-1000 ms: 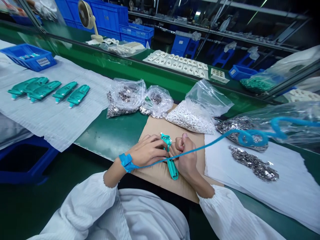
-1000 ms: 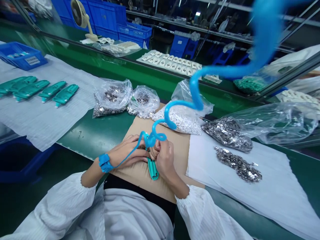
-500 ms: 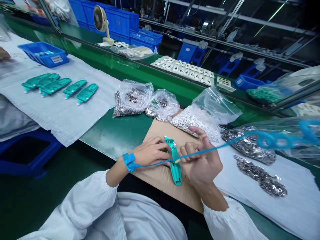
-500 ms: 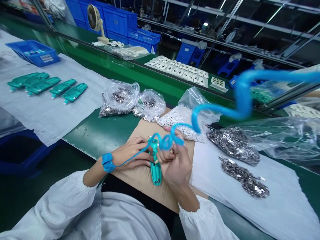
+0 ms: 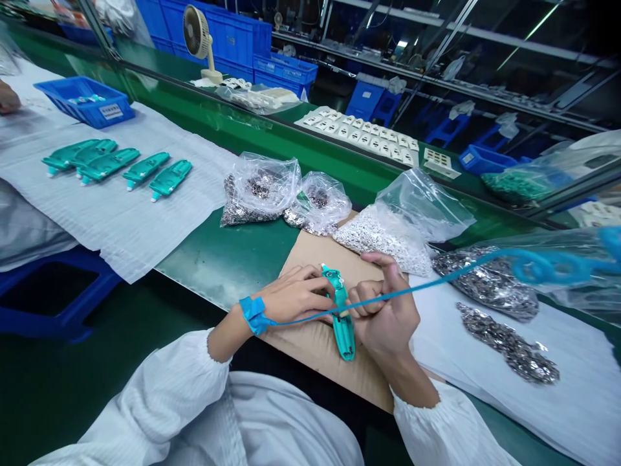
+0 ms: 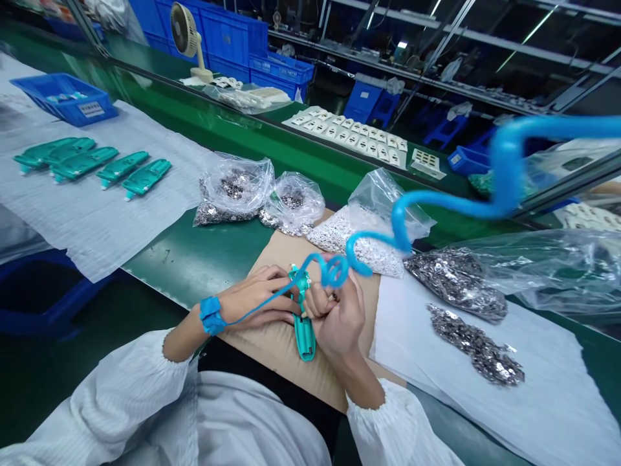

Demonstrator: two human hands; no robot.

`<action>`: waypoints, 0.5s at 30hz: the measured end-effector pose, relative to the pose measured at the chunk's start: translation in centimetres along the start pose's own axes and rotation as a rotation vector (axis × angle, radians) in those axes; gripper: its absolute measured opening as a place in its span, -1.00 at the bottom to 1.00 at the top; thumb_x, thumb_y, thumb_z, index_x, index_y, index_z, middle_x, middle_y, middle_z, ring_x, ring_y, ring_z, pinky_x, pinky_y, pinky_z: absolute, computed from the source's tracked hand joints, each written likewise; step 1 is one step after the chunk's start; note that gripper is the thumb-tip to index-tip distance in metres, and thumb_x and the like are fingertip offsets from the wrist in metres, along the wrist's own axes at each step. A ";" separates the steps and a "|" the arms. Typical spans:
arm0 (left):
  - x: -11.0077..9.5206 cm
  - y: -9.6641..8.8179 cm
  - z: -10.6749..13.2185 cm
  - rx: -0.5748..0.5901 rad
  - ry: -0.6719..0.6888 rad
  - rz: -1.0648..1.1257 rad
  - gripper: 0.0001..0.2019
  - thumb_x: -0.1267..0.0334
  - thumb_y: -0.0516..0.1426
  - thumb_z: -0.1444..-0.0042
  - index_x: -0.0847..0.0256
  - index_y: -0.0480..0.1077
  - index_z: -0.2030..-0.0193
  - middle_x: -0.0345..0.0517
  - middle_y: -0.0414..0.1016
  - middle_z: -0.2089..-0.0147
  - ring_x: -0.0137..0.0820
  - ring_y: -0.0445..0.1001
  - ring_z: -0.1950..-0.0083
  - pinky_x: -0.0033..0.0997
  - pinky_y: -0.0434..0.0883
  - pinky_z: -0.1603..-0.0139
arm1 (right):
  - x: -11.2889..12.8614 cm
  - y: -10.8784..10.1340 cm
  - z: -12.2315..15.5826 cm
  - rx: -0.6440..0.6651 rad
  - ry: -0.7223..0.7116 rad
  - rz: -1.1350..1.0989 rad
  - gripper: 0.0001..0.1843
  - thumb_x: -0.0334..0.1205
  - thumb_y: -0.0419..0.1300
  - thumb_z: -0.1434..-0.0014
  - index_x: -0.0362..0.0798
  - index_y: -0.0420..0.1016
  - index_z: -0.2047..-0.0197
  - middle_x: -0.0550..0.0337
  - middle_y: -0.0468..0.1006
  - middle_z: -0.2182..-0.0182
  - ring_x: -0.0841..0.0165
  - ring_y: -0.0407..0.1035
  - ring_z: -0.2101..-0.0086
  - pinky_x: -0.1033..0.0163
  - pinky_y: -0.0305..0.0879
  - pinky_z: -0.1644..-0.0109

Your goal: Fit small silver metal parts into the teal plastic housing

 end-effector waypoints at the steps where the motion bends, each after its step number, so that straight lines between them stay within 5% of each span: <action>1: 0.0 0.0 0.0 -0.004 0.000 -0.003 -0.75 0.03 0.12 -0.29 0.03 0.55 0.06 -0.10 0.50 0.00 -0.22 0.28 -0.07 -0.28 0.29 -0.07 | -0.1 0.1 0.0 -0.003 -0.001 0.019 -0.73 0.05 0.08 -0.31 0.06 0.43 0.18 0.55 -0.11 0.78 0.54 -0.36 0.74 0.42 -0.19 0.69; 15: -0.1 0.7 -0.1 -0.001 0.029 -0.056 -0.74 0.06 0.07 -0.34 0.13 0.51 0.09 -0.05 0.47 -0.05 -0.17 0.26 -0.07 -0.20 0.33 -0.06 | -1.9 0.5 0.7 -0.040 -0.033 0.091 -0.80 -0.12 0.20 -0.25 0.07 0.25 0.34 0.54 0.03 0.77 0.54 -0.16 0.77 0.44 -0.12 0.70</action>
Point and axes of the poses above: each hand's wrist, its own z-axis away from the middle knuckle, its own y-axis out of the palm, x = y × z, the point moved 3 cm from there along -z, towards the middle knuckle
